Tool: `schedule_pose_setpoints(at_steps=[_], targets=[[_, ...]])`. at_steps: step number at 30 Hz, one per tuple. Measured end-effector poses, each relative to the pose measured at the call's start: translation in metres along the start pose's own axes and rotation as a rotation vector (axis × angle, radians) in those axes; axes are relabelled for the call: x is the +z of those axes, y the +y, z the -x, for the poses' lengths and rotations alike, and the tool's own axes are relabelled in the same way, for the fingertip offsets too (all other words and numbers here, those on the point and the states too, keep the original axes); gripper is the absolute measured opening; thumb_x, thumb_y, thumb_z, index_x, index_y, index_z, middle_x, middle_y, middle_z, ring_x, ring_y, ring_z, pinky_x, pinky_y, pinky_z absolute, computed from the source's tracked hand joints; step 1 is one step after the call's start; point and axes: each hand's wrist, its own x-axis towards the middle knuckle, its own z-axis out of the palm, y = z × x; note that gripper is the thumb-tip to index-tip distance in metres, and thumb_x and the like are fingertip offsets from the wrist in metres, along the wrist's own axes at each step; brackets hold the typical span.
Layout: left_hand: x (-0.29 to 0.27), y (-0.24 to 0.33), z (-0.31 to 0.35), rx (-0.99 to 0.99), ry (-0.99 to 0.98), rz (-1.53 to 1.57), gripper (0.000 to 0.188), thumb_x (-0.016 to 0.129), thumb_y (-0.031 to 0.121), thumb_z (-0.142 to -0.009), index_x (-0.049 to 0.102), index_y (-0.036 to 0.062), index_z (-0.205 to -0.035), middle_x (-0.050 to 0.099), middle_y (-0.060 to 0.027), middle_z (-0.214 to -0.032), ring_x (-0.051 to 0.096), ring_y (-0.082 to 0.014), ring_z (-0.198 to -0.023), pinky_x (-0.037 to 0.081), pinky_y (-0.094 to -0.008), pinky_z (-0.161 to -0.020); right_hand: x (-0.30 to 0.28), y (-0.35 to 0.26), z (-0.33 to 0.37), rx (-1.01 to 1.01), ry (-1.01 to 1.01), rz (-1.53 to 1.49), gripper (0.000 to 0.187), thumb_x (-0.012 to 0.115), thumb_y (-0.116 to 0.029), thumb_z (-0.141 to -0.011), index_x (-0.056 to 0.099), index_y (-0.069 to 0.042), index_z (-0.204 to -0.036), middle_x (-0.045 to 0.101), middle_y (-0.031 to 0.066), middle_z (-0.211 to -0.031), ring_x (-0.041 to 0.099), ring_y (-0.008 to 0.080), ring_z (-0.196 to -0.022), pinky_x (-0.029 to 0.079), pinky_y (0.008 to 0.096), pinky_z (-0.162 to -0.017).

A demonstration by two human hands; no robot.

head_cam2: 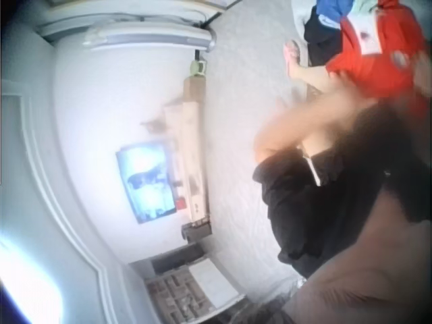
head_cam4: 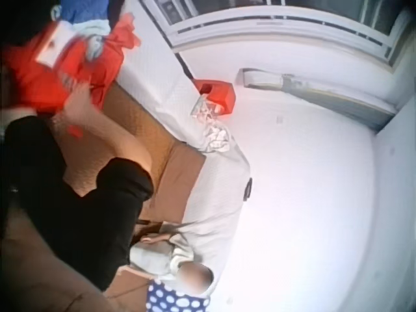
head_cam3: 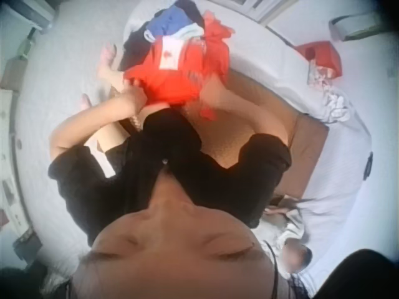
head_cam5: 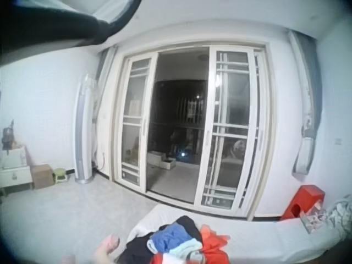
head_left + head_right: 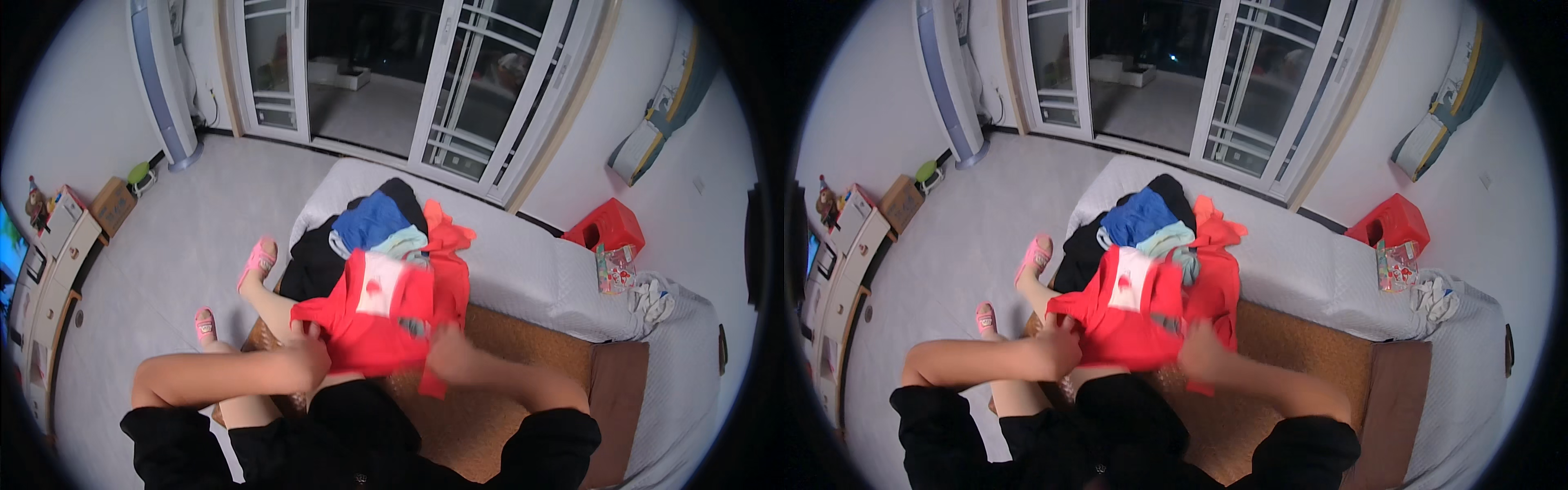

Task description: The person sits on a woven mat on the floor and folds several pieces of clothing, including a red shirt, a light blue top, and a white polka-dotted garment. The person folds each item by hand and places them into a neat pile.

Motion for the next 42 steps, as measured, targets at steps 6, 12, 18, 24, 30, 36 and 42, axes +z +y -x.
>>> schedule_pose_setpoints(at_steps=[6, 12, 18, 24, 30, 36, 42], targets=[[0.004, -0.023, 0.006, 0.070, -0.045, -0.069, 0.029, 0.060, 0.021, -0.073, 0.066, 0.0130, -0.101, 0.054, -0.0105, -0.118, 0.038, -0.0344, -0.118, 0.019, -0.0516, -0.100, -0.004, 0.022, -0.017, -0.189, -0.132, -0.234, 0.039, 0.054, -0.040, -0.084, 0.061, -0.003, -0.076, 0.057, 0.0097, -0.064, 0.058, 0.0207, -0.074, 0.044, 0.0391, -0.061], [0.023, -0.050, 0.022, 0.065, 0.055, -0.054, 0.028, 0.057, 0.018, -0.074, 0.063, 0.0117, -0.100, 0.065, -0.0073, -0.090, 0.058, -0.0251, -0.095, 0.027, -0.0386, -0.093, -0.042, 0.018, -0.012, -0.303, 0.005, -0.922, 0.036, 0.057, -0.037, -0.082, 0.061, -0.003, -0.073, 0.055, 0.0090, -0.064, 0.055, 0.0208, -0.064, 0.044, 0.0324, -0.061], [0.082, -0.080, 0.034, 0.145, 0.373, 0.108, 0.028, 0.055, 0.014, -0.071, 0.060, 0.0089, -0.098, 0.063, -0.0111, -0.075, 0.061, -0.0273, -0.079, 0.040, -0.0385, -0.085, -0.064, -0.012, -0.014, -0.510, -0.072, -1.178, 0.004, 0.060, -0.004, -0.067, 0.057, -0.003, -0.065, 0.053, 0.0080, -0.073, 0.053, 0.0264, -0.081, 0.043, 0.0373, -0.074], [0.119, -0.135, 0.062, 0.212, 0.973, 0.053, 0.010, 0.053, 0.009, -0.071, 0.053, 0.0026, -0.079, 0.058, -0.0084, -0.067, 0.059, -0.0262, -0.071, 0.048, -0.0317, -0.073, -0.131, -0.005, -0.005, -0.464, 0.664, -0.645, 0.010, 0.063, -0.002, -0.065, 0.057, -0.008, -0.071, 0.049, 0.0055, -0.090, 0.049, 0.0219, -0.093, 0.036, 0.0471, -0.088], [0.116, -0.181, 0.091, 0.270, 1.249, -0.058, 0.014, 0.055, 0.007, -0.069, 0.052, 0.0017, -0.082, 0.056, -0.0083, -0.071, 0.057, -0.0251, -0.076, 0.047, -0.0346, -0.076, -0.158, -0.042, -0.006, -0.635, 0.505, -0.746, 0.003, 0.062, -0.014, -0.074, 0.059, -0.014, -0.074, 0.052, 0.0000, -0.077, 0.049, 0.0195, -0.095, 0.023, 0.0545, -0.102], [0.102, -0.184, 0.114, 0.267, 1.470, -0.140, 0.009, 0.057, 0.002, -0.068, 0.056, 0.0005, -0.076, 0.051, -0.0070, -0.063, 0.055, -0.0220, -0.065, 0.047, -0.0386, -0.086, -0.141, 0.044, -0.034, 0.089, 0.751, -0.448, 0.006, 0.063, -0.014, -0.077, 0.063, -0.007, -0.078, 0.059, 0.0053, -0.076, 0.053, 0.0226, -0.084, 0.044, 0.0317, -0.076], [0.090, -0.181, 0.109, 0.203, 1.481, 0.259, 0.015, 0.062, -0.001, -0.066, 0.058, -0.0033, -0.081, 0.056, -0.0118, -0.078, 0.056, -0.0266, -0.068, 0.050, -0.0368, -0.075, -0.157, 0.051, -0.038, 0.198, 0.877, -0.734, 0.010, 0.068, -0.006, -0.072, 0.060, 0.000, -0.073, 0.052, 0.0097, -0.084, 0.053, 0.0233, -0.077, 0.046, 0.0315, -0.065]])
